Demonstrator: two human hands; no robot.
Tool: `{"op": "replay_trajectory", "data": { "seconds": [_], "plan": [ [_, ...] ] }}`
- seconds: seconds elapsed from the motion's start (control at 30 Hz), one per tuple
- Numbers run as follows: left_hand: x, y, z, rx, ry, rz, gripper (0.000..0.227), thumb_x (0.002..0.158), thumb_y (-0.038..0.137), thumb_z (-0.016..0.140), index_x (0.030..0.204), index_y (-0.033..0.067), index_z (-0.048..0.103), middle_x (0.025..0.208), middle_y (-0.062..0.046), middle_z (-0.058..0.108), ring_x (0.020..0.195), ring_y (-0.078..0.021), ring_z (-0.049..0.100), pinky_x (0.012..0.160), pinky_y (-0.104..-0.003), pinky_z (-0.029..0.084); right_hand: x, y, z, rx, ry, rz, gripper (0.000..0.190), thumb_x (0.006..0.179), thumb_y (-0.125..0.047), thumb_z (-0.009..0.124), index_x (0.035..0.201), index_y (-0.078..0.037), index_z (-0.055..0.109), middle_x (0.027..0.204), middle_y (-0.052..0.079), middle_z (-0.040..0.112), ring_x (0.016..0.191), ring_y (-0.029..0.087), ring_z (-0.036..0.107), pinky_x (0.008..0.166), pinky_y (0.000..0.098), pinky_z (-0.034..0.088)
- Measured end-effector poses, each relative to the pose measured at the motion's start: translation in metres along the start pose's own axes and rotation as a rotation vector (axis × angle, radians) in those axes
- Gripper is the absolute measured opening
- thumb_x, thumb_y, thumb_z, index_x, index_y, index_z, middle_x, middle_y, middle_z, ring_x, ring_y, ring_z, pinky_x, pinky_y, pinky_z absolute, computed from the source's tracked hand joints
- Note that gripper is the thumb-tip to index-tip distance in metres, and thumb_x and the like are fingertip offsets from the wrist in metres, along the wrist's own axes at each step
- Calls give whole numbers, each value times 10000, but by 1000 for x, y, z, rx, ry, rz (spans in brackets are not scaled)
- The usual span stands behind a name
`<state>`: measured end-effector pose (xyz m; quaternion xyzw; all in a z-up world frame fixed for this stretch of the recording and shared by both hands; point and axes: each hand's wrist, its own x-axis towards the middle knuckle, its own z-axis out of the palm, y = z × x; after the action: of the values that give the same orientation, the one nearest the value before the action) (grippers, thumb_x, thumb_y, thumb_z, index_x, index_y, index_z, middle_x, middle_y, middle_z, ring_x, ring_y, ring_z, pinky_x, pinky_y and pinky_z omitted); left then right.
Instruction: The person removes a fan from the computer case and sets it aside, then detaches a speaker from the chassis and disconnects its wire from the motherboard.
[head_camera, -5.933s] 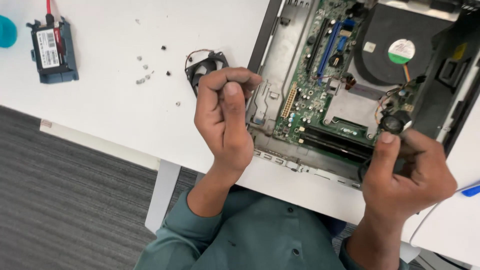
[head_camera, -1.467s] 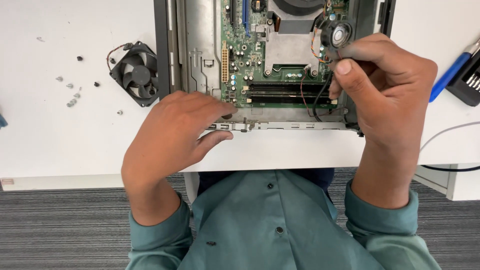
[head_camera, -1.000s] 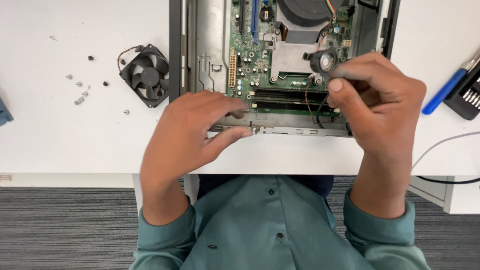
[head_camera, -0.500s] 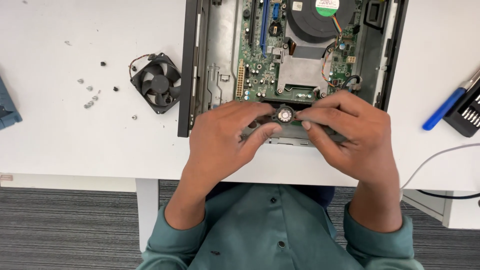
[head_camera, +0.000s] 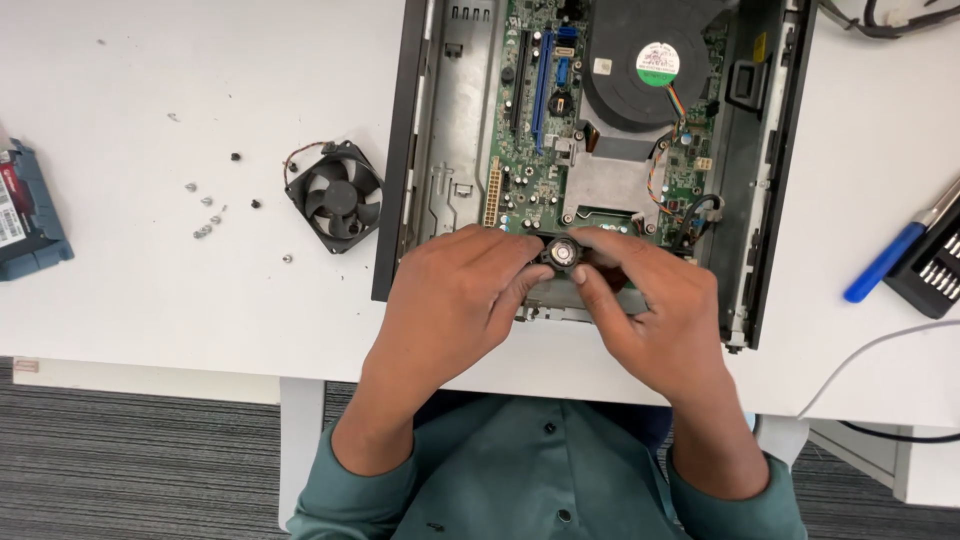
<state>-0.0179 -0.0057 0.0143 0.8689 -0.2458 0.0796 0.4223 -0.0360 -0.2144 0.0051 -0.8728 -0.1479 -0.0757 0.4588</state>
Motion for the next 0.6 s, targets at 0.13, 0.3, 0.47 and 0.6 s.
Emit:
{"op": "replay_trajectory", "data": {
  "seconds": [0.13, 0.3, 0.47, 0.6],
  "plan": [
    [13, -4, -2, 88, -82, -15, 175, 947, 178, 738, 1056, 44, 709, 917, -116, 719, 827, -331, 689, 709, -439, 535, 1, 2, 6, -37, -8, 58, 340, 916, -69, 758, 1246, -21, 690, 1015, 144, 755, 855, 218, 772, 713, 309, 588],
    [17, -2, 0, 20, -48, -38, 136, 973, 179, 682, 1026, 54, 678, 919, -116, 708, 806, -343, 671, 668, -436, 523, 4, -3, 10, -203, -3, 74, 354, 881, -135, 777, 1219, -58, 702, 1009, 123, 757, 834, 278, 749, 696, 363, 578],
    [16, -2, 1, 110, -149, -156, 210, 1006, 225, 623, 897, 45, 616, 735, -128, 630, 703, -366, 635, 608, -492, 471, 3, -2, 14, -275, 21, 43, 339, 875, -175, 784, 1186, -68, 703, 1003, 115, 755, 808, 289, 734, 674, 375, 567],
    [16, -2, 2, 125, -189, -178, 240, 1019, 241, 598, 878, 47, 608, 730, -129, 629, 692, -372, 629, 604, -502, 470, 1, 1, 14, -296, 29, 19, 302, 883, -179, 787, 1147, -60, 697, 995, 123, 750, 797, 305, 725, 660, 377, 561]
  ]
}}
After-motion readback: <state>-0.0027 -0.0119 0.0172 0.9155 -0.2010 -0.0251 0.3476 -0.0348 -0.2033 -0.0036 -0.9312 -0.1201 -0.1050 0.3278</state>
